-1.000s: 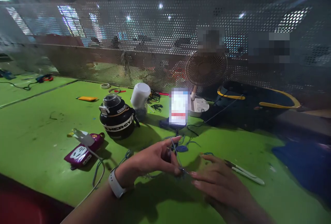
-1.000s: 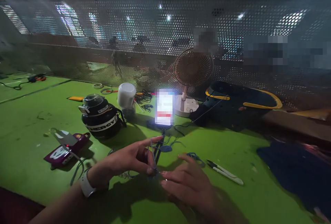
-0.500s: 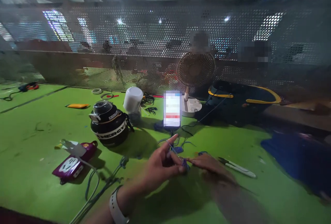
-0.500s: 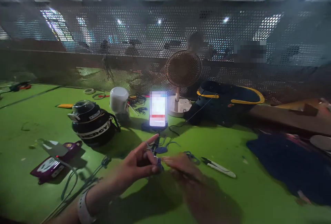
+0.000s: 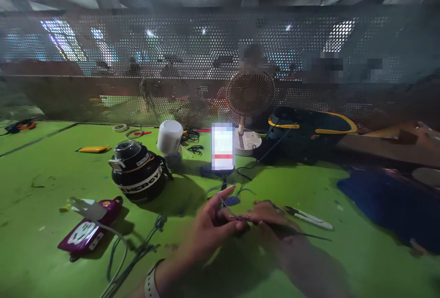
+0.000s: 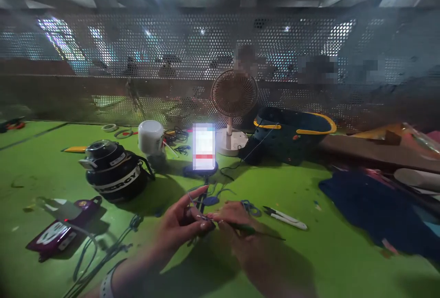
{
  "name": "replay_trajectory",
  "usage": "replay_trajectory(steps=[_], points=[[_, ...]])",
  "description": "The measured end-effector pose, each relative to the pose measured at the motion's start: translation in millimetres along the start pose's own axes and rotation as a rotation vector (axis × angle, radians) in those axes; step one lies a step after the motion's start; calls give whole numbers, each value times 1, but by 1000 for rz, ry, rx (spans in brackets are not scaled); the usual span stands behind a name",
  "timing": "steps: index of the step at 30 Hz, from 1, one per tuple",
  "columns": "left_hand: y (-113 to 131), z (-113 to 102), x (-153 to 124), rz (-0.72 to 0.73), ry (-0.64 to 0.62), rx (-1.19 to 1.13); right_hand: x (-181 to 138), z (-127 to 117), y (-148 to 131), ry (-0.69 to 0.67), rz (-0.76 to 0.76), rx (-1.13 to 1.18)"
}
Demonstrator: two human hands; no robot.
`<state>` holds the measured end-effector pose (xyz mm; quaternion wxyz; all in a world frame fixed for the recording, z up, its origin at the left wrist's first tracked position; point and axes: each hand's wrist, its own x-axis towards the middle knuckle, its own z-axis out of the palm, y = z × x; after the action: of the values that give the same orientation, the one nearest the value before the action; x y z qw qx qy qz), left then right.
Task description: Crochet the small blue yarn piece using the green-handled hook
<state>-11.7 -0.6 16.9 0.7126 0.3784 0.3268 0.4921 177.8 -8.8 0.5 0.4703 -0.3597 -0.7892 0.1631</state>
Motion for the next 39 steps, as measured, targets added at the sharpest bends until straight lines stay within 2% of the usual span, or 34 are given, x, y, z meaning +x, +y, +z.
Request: replay_trajectory(steps=[5,8,13,16,19,20,23,25,28,30,33,37,39], points=[[-9,5,-1,37,55,-25,10,8,-5,204,-122,31],[-16,7,-1,57,73,-96,14,7,-13,240,-159,5],[-21,3,1,10,49,-156,19,-4,-31,123,39,9],[-23,1,2,82,77,-86,15,-4,-27,69,57,-60],[-26,1,1,150,86,-47,7,2,-10,70,-125,-126],[-26,2,1,147,74,-54,4,4,-5,91,-317,-243],[-24,-1,1,77,-15,-113,1,6,2,143,-440,-504],[-21,-5,3,6,-120,-143,4,2,0,151,-488,-547],[-14,-10,6,-75,-248,-160,10,-6,-4,159,-523,-479],[-10,-11,7,-95,-253,-159,11,-11,-4,99,-509,-389],[-2,-8,5,-68,-178,-132,9,-14,0,12,-465,-249],[8,-3,2,-15,-89,-85,5,-13,8,89,-406,-129],[11,-2,2,-1,-62,-59,6,-13,11,56,-434,-104]])
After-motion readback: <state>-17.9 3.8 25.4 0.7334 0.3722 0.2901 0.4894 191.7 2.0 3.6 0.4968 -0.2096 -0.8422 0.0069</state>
